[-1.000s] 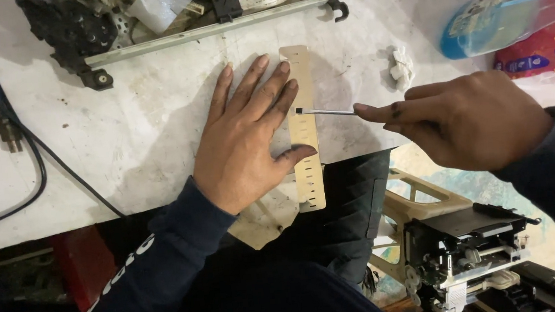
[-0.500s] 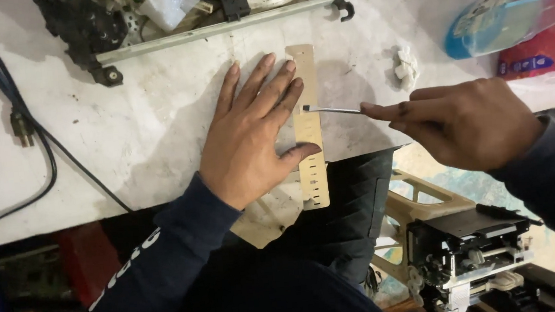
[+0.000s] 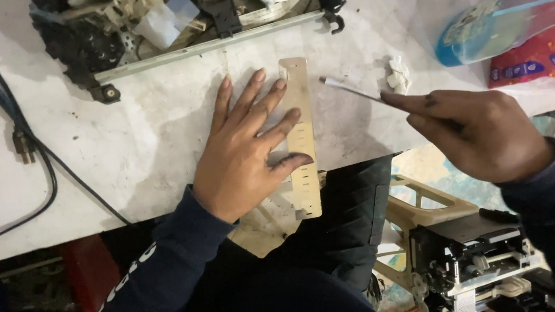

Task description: A person is seen disassembling or repairing an electronic device, using a screwdriver to manipulate a metal bracket and handling internal components like ribbon cables.

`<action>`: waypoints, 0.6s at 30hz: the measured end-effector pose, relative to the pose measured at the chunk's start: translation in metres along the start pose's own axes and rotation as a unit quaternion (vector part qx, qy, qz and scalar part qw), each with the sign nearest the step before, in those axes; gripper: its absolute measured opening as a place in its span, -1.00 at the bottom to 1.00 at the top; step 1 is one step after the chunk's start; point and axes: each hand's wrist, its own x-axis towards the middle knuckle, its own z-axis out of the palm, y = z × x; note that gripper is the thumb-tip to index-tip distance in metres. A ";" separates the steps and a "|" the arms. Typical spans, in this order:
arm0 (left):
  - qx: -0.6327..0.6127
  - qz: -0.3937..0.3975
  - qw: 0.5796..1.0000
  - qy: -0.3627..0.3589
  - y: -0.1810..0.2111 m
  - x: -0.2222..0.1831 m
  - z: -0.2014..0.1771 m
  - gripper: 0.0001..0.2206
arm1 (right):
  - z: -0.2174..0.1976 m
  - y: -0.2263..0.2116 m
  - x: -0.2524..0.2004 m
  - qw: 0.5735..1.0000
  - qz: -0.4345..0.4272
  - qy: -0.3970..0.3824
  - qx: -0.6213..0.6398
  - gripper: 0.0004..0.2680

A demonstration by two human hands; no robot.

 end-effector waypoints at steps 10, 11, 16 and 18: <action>0.023 0.048 0.998 0.016 0.002 -0.001 0.000 -0.65 | 0.033 -0.003 0.008 0.996 -0.020 0.085 -0.028 -0.82; 0.018 0.047 0.999 0.017 0.002 -0.001 0.000 -0.64 | 0.034 0.001 0.010 0.996 -0.024 0.076 -0.049 -0.79; 0.028 0.034 0.999 -0.002 0.003 0.001 -0.001 -0.43 | 0.040 0.014 0.015 0.990 -0.056 0.058 -0.118 -0.73; 0.049 0.035 0.998 -0.005 0.004 0.002 -0.002 -0.47 | 0.041 0.013 0.017 0.994 -0.035 0.049 -0.089 -0.72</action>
